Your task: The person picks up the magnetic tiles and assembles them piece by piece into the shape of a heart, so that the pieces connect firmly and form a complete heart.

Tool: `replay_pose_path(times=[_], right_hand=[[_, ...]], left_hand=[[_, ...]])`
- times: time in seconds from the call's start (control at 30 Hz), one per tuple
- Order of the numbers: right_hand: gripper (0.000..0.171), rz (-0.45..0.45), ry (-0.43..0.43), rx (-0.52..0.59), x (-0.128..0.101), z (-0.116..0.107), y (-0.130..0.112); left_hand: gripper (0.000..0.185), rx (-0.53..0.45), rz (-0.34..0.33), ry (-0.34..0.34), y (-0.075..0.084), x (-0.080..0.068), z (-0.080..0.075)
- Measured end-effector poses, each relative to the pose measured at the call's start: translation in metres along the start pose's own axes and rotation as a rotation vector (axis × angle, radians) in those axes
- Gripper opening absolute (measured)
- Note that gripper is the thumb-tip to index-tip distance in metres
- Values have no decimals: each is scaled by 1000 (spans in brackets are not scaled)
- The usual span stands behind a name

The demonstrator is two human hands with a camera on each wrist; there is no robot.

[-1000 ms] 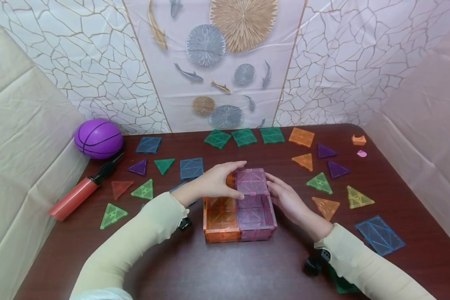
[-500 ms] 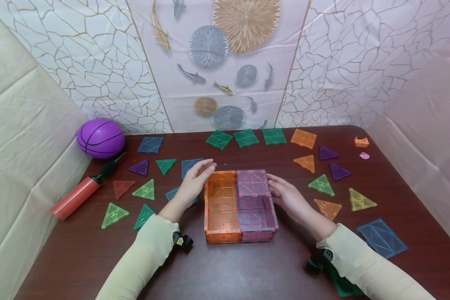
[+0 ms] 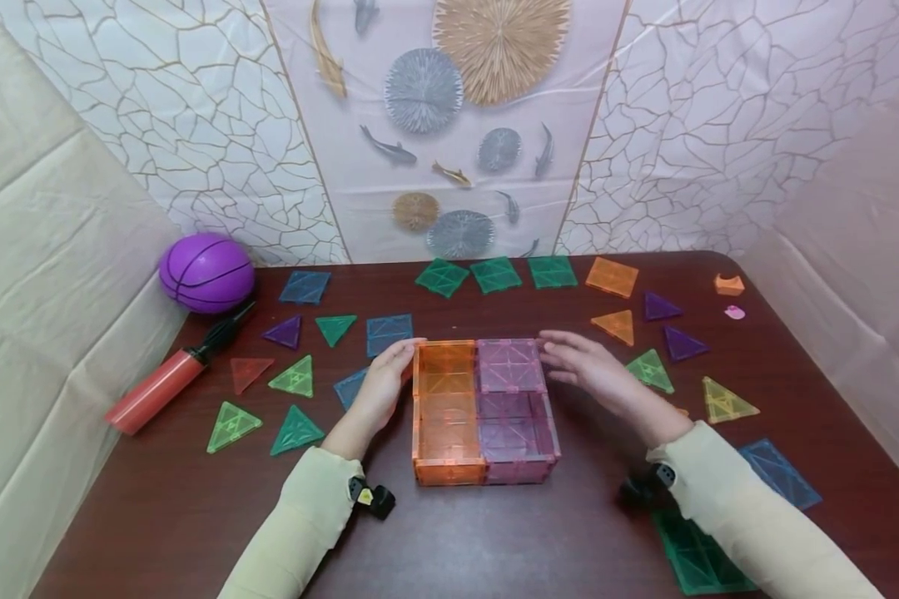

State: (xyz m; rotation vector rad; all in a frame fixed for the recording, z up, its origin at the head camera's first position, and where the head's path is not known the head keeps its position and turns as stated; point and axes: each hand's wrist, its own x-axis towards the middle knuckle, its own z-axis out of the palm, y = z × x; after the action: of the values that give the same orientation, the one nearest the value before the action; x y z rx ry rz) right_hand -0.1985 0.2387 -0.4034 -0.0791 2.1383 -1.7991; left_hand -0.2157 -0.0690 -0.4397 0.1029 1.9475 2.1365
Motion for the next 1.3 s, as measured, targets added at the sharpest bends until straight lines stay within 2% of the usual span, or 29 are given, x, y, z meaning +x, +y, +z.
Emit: replay_pose_path(times=[0.07,0.2,0.3,0.47,0.73,0.97,1.17,1.3], right_hand=[[58,-21,33,-70,8,-13,-6],[59,-52,152,-400,25,-42,-18],[61,-64,211,-616,39,-61,-21],[61,-85,225,-758,63,-86,-17],[63,-54,229,-884,95,-116,1],[64,33,193,-960,95,-126,13],[59,-11,223,-977,95,-127,15],[64,-15,256,-918,100,-136,20]], left_hand=[[42,-2,-5,-6,0,0,0],[42,4,-9,-24,-1,0,-1],[40,-5,-9,-18,-1,-1,-1],[42,-12,-3,-24,0,0,-3],[41,1,1,-34,-3,-1,-5],[41,-11,6,-48,-2,-3,-4],[41,-14,4,-43,-2,-2,-5],[42,-18,-7,-34,-2,-3,-3]])
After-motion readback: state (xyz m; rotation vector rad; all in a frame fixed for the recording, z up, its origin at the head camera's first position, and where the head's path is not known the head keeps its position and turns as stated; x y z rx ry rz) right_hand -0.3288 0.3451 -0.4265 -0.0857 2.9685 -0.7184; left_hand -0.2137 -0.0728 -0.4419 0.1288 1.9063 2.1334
